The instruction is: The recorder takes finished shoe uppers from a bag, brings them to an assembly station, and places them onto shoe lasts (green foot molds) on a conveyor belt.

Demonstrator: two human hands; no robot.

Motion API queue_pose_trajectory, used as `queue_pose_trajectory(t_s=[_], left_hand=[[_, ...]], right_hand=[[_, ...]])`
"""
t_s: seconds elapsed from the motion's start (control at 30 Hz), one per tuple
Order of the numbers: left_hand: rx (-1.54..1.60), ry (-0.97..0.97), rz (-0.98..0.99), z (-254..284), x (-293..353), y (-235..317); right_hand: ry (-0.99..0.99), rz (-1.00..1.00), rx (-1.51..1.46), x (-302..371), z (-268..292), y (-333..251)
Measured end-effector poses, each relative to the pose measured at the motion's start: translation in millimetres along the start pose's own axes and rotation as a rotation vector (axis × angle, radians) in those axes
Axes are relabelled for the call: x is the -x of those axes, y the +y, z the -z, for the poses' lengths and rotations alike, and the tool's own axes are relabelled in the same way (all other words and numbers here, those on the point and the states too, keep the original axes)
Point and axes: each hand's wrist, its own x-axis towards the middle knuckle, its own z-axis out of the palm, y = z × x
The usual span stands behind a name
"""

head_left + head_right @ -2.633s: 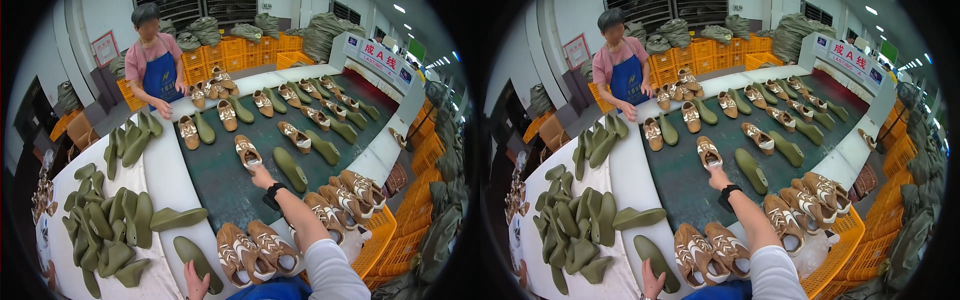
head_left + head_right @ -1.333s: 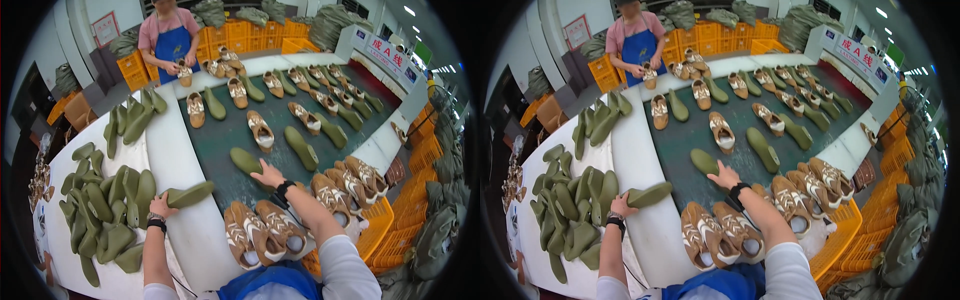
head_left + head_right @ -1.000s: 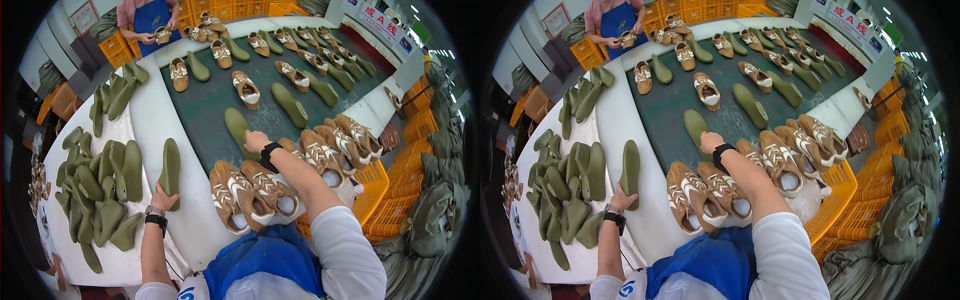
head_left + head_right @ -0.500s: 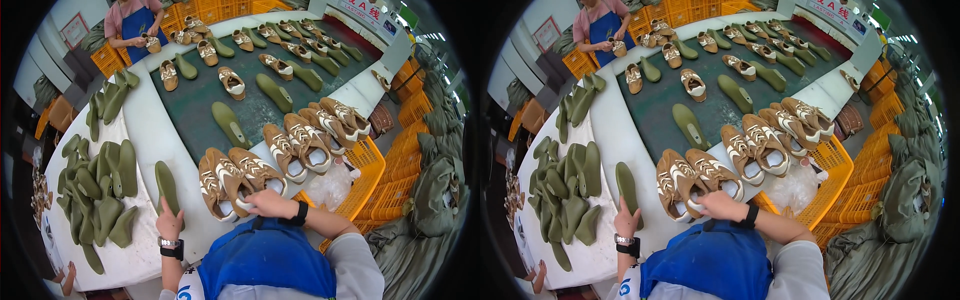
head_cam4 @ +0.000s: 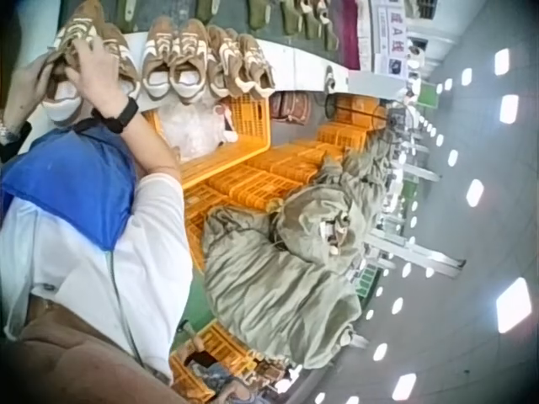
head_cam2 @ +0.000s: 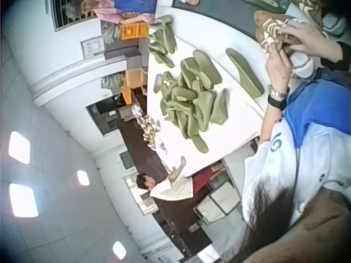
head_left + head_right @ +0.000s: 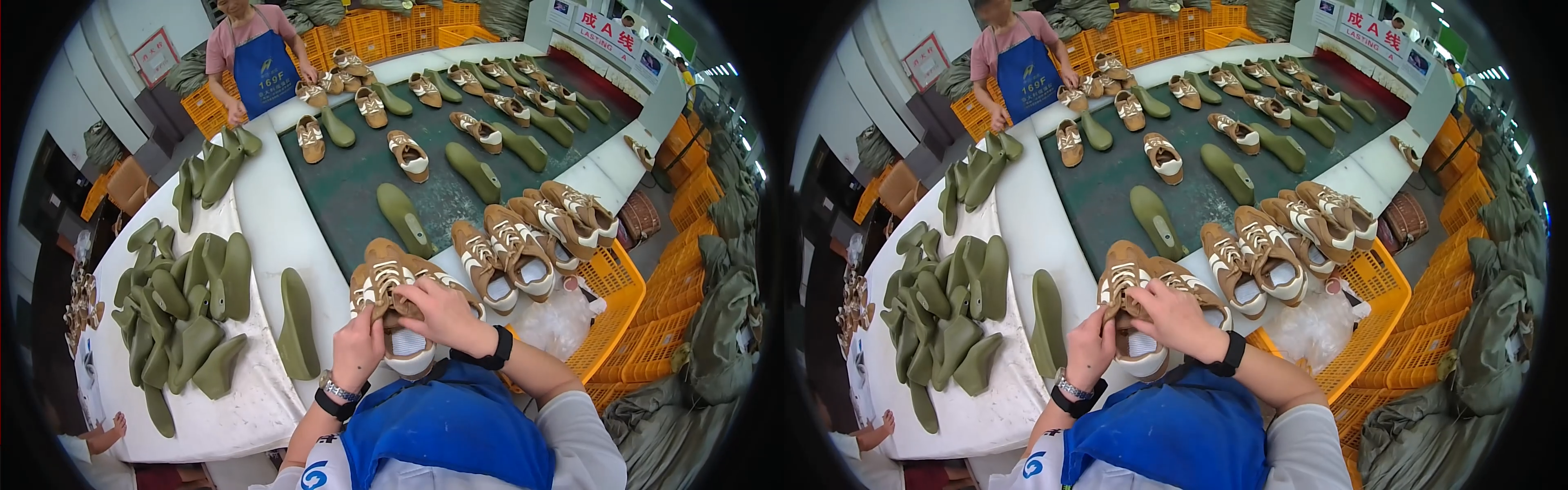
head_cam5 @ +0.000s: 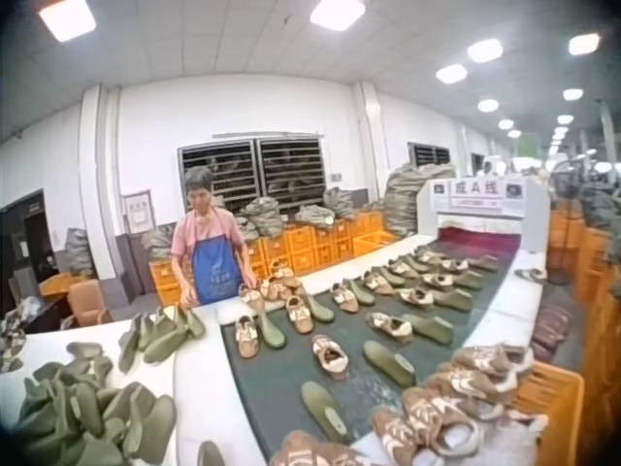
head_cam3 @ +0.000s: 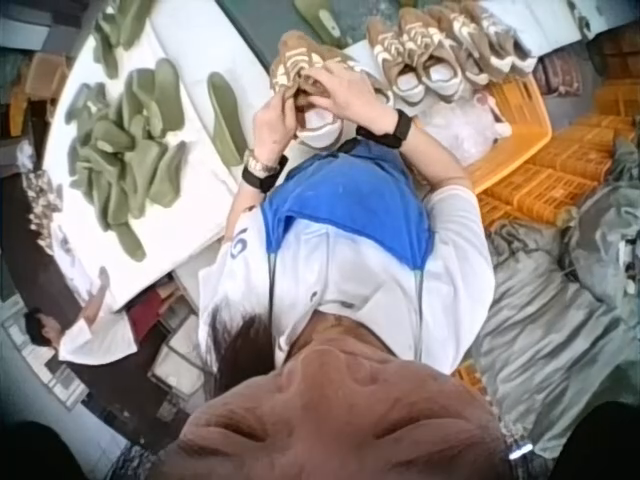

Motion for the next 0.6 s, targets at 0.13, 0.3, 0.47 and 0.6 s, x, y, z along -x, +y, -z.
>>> queue_pose_trajectory(t_s=[0.13,0.3,0.47,0.6], left_hand=[[0.037,0.059,-0.008,13,3,0],[-0.090,-0.155,0.004,22,1,7],[-0.034,-0.241,-0.094,27,16,2],[0.086,-0.313,-0.183,28,24,-8]], right_hand=[[0.080,-0.309,-0.340,-6,6,-3],[0.237,-0.097,-0.185,0,-1,-23],[0.157,0.093,-0.173,17,-13,-33],[0.173,-0.020,-0.250,24,-18,-30]])
